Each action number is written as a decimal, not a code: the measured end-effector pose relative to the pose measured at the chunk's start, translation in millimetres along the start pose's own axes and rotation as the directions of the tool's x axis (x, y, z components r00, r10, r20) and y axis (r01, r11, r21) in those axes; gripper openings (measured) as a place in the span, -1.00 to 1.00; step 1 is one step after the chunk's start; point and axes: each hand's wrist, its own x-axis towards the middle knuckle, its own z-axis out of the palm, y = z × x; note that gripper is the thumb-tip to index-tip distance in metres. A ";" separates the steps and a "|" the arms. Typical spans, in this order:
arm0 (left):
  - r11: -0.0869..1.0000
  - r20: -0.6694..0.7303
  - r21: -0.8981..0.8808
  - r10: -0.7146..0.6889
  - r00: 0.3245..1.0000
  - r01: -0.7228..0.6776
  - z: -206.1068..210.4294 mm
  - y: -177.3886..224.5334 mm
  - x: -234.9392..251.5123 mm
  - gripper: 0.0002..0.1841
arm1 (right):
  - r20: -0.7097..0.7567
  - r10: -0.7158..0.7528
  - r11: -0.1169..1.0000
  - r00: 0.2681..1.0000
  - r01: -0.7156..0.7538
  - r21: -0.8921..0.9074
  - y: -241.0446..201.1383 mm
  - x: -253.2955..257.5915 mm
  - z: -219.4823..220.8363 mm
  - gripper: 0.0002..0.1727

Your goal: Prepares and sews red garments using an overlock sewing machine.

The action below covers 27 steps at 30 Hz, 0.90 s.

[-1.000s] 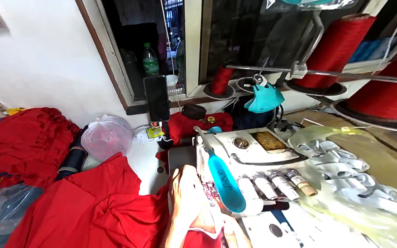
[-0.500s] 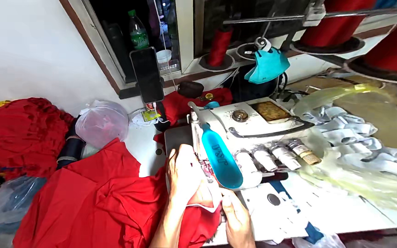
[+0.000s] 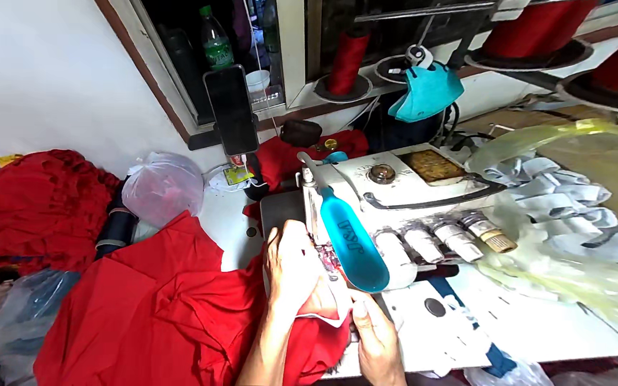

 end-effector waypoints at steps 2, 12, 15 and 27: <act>1.000 -0.008 0.000 0.007 1.000 -0.007 0.5 -0.6 0.0 -0.79 | -0.002 0.000 1.000 1.000 0.000 0.002 -0.5 0.2 0.2 -0.39; 1.000 0.001 -0.012 -0.002 1.000 0.002 -1.3 2.1 0.3 -0.80 | 0.004 0.004 1.000 1.000 -0.004 0.019 -1.5 0.0 -0.5 -0.42; 1.000 -0.008 -0.008 0.006 1.000 -0.006 -0.9 2.0 -0.3 -0.79 | 0.003 0.001 0.999 1.000 -0.001 0.035 -0.8 0.3 -0.4 -0.44; 0.999 -0.023 0.004 0.042 0.999 -0.042 -2.2 1.9 -0.9 -0.76 | 0.023 0.016 1.000 1.000 -0.015 -0.002 -4.7 0.9 -2.1 -0.44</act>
